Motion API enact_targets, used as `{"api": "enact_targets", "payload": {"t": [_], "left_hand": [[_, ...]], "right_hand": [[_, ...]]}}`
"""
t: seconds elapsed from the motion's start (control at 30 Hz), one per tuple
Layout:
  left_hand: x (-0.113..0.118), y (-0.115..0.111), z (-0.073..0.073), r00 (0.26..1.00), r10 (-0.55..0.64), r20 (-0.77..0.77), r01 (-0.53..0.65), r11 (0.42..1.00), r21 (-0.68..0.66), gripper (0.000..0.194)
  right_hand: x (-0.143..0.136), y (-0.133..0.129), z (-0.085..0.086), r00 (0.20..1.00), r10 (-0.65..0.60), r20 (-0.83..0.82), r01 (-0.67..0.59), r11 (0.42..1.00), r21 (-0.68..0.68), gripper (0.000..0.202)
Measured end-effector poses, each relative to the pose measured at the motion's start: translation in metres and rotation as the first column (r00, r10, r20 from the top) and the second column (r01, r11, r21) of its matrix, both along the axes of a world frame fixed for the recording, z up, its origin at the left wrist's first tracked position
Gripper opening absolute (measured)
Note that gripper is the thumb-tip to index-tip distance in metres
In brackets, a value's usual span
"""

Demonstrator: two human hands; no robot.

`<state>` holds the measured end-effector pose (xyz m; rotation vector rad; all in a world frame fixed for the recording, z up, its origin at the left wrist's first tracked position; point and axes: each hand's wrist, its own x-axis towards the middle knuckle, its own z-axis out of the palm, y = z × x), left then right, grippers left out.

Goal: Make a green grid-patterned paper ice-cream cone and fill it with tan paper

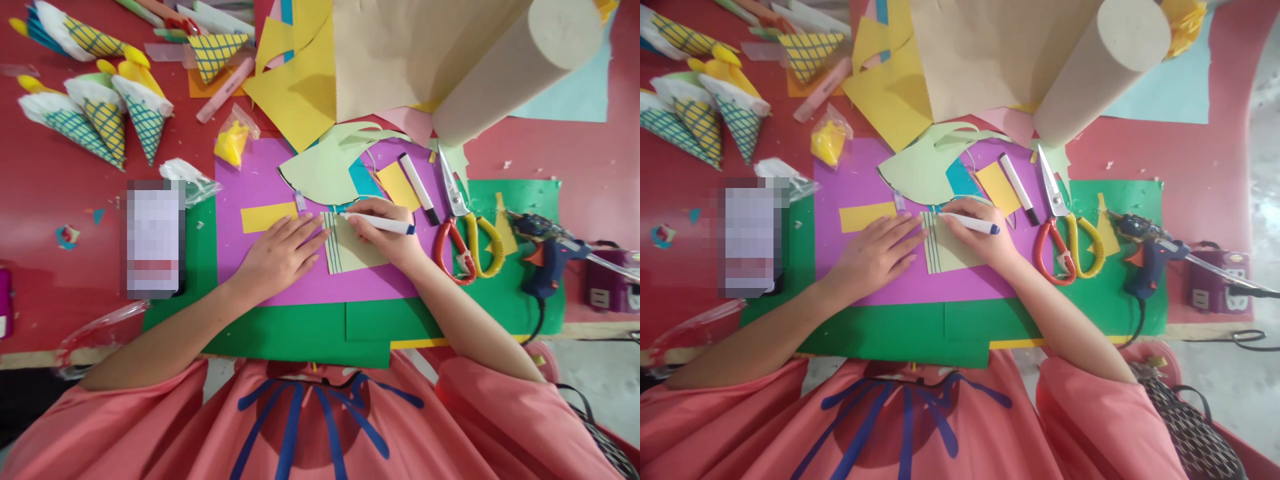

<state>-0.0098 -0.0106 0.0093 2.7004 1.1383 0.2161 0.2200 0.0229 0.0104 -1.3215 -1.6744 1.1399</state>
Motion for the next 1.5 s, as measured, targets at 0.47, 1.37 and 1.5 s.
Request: {"api": "enact_targets", "payload": {"t": [0.47, 1.37, 1.5], "left_hand": [[0.0006, -0.0001, 0.0004, 1.000, 0.003, -0.005, -0.003, 1.000, 0.003, 0.043], [0.0000, -0.0005, -0.0007, 1.000, -0.015, -0.025, 0.017, 0.998, 0.053, 0.042], [0.0000, -0.0001, -0.0005, 1.000, -0.010, 0.003, 0.010, 1.000, 0.024, 0.042]], "right_hand": [[-0.0021, 0.0012, 0.0007, 1.000, -0.007, 0.017, 0.007, 1.000, -0.009, 0.017], [-0.0004, 0.0003, 0.0044, 0.999, 0.041, 0.015, -0.041, 0.999, -0.016, 0.015], [-0.0005, -0.0002, 0.0036, 0.999, 0.031, 0.032, -0.030, 0.999, -0.039, 0.018]]}}
